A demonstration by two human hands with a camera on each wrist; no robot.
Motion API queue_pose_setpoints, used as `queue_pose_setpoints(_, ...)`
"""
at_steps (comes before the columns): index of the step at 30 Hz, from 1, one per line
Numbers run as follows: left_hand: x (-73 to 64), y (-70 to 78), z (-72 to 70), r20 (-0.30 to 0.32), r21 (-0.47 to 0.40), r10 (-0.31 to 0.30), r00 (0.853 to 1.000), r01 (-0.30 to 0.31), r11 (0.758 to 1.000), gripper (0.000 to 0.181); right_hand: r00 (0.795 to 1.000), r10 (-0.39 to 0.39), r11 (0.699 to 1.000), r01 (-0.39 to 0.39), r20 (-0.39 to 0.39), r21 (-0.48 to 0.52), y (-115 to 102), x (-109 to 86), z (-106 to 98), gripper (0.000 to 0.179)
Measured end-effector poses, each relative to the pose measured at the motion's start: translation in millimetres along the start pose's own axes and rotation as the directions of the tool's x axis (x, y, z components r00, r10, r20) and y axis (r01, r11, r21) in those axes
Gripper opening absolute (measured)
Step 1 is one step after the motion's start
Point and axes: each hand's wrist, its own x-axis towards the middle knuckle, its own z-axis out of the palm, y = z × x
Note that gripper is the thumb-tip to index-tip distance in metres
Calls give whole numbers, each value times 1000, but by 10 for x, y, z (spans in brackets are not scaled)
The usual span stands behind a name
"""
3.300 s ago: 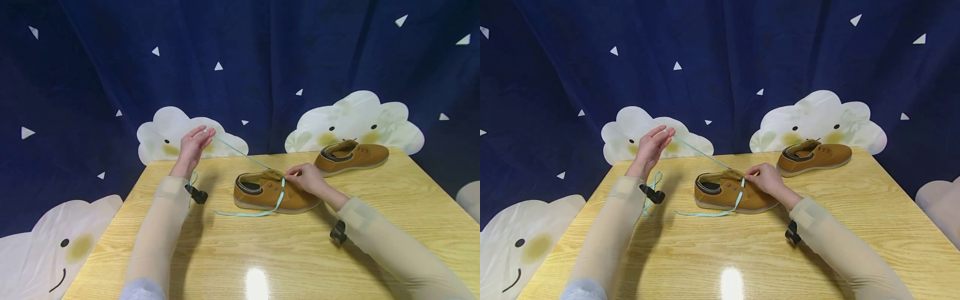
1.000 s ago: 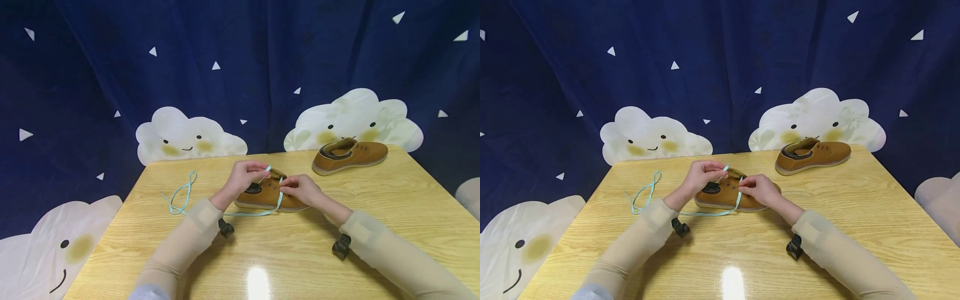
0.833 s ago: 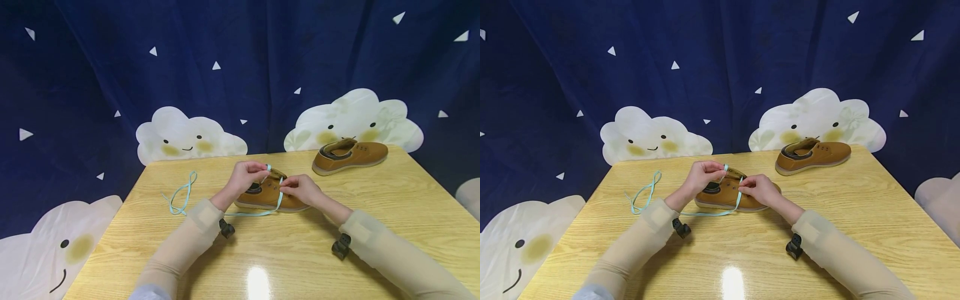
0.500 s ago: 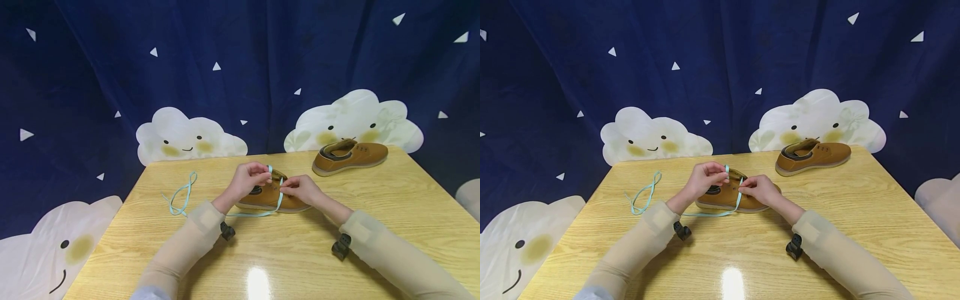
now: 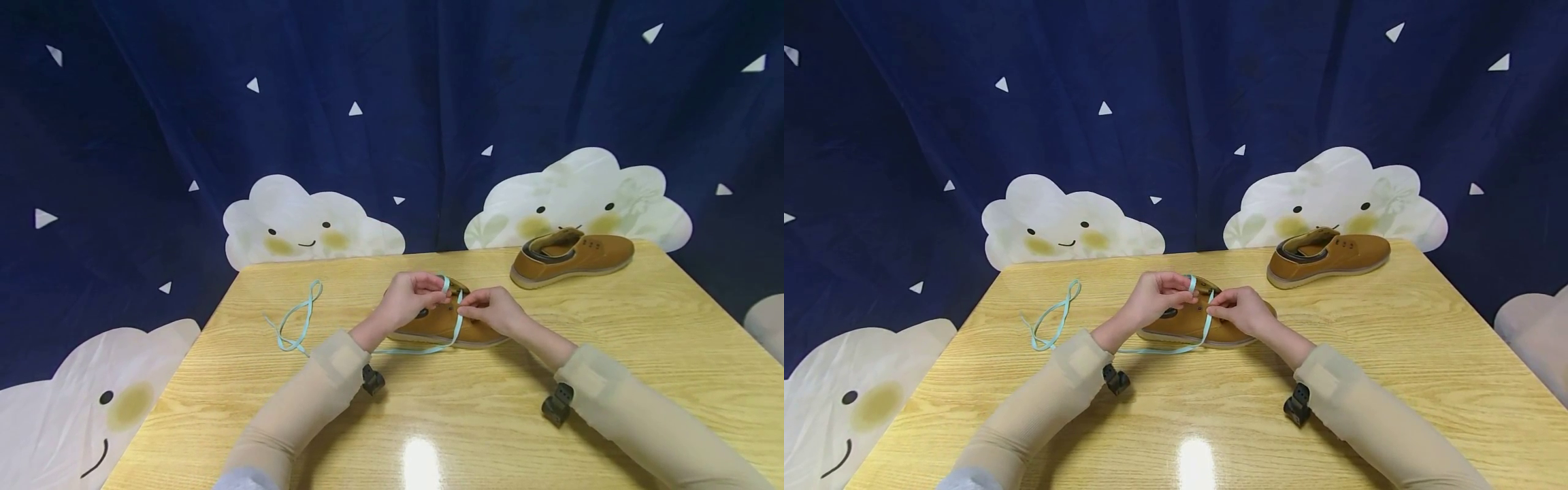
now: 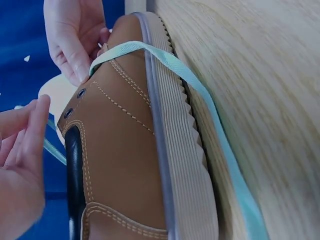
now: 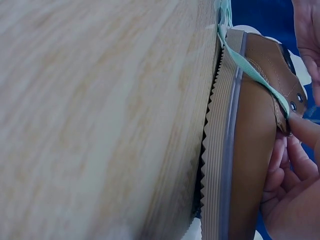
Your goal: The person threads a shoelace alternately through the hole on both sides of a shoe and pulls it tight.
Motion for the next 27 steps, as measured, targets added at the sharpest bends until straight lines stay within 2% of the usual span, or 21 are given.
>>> queue_pose_setpoints(2,-28,41,-4,0,11,-9,1000,9,1000,14,1000,2,1000,-2,5,8,5,1,0,14)
queue_pose_setpoints(6,-30,20,-5,-13,38,5,1000,-5,999,14,1000,16,1000,-16,12,18,14,2,-5,14)
queue_pose_setpoints(13,1,-53,19,-2,6,47,999,-47,999,13,1000,12,1000,-13,7,8,14,1,-7,14)
queue_pose_setpoints(16,-5,-67,27,16,98,86,996,-87,991,10,1000,11,1000,-11,7,15,15,0,-10,15)
queue_pose_setpoints(21,-22,-84,26,51,284,171,984,-179,942,6,1000,1,1000,-1,6,27,21,-1,-14,14)
queue_pose_setpoints(24,-31,-96,25,68,311,177,982,-189,931,6,1000,-3,1000,3,6,27,27,-2,-11,14)
queue_pose_setpoints(27,-40,-81,20,78,308,166,983,-182,934,7,1000,-3,1000,3,6,26,26,-4,-18,14)
